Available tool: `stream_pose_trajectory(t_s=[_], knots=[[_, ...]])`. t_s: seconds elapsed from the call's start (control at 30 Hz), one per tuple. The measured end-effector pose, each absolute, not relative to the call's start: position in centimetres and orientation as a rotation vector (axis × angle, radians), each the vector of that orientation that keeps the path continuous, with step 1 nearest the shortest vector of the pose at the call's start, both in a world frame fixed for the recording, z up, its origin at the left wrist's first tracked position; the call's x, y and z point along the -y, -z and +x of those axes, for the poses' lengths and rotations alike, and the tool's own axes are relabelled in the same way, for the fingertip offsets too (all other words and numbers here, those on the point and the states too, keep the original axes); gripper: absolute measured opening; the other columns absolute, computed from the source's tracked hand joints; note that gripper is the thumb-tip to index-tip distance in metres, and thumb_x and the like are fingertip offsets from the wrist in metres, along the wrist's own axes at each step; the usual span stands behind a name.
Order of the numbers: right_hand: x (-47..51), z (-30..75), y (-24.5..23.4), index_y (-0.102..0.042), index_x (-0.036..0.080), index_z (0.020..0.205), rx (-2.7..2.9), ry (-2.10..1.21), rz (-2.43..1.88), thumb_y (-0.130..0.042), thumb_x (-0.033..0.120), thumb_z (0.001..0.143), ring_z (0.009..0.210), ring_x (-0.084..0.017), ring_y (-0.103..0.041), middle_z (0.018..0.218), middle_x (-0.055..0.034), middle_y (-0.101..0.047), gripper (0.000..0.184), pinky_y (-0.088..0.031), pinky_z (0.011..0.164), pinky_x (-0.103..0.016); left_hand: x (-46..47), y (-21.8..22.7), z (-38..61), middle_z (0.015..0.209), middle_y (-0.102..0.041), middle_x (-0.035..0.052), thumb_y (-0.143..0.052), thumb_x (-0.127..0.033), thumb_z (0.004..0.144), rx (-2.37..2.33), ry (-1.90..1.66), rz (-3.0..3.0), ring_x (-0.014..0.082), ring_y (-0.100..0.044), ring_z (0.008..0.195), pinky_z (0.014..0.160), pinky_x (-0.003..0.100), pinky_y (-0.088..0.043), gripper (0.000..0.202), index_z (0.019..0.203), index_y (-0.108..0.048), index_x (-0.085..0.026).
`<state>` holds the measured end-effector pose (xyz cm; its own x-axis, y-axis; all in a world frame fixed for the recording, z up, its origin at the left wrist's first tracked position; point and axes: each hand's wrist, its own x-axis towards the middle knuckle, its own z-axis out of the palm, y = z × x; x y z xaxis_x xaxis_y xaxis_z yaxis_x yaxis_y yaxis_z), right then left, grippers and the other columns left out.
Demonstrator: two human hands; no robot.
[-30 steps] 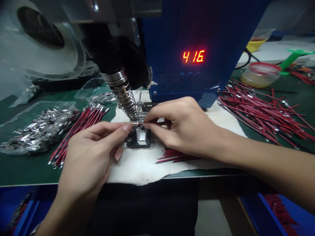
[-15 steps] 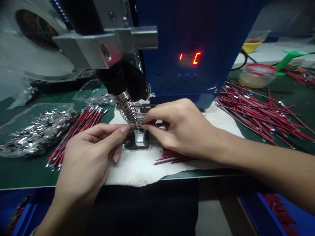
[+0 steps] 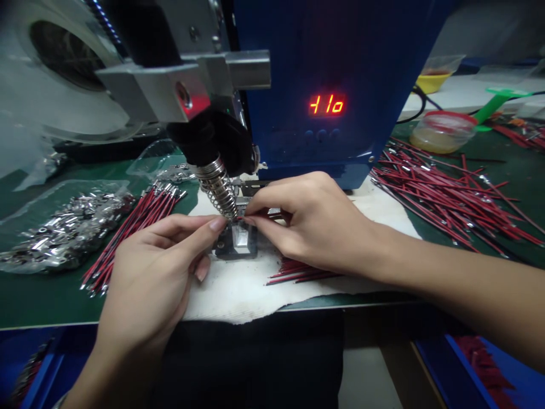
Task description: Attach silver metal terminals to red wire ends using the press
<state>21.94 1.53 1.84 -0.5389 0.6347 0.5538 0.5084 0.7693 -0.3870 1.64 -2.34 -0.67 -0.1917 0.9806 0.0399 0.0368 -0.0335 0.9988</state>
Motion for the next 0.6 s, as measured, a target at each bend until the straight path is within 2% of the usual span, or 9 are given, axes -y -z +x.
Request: stream_pose_trajectory(t_s=[0.3, 0.6], knots=[[-1.42, 21.97, -1.85, -0.081, 0.023, 0.094, 2.256, -0.224, -0.836, -0.065, 0.016, 0.094, 0.075, -0.02, -0.076, 0.089, -0.0023, -0.082, 0.018, -0.054, 0.062, -0.03, 2.3, 0.85, 1.7, 0.057, -0.062, -0.0001, -0.086, -0.039, 0.08, -1.366, -1.381, 1.179, 0.007, -0.046, 0.046, 0.042, 0.018, -0.034, 0.02, 0.082, -0.082, -0.02], [-1.56, 22.0, -1.76, -0.08, 0.019, 0.093, 2.272, -0.222, -0.831, -0.066, 0.017, 0.095, 0.07, -0.018, -0.072, 0.085, -0.0025, -0.081, 0.015, -0.052, 0.06, -0.03, 2.15, 0.69, 1.85, 0.058, -0.063, -0.0012, -0.087, -0.036, 0.081, -1.347, -1.386, 1.158, 0.0042, -0.045, 0.044, 0.042, 0.015, -0.033, 0.017, 0.08, -0.082, -0.019]])
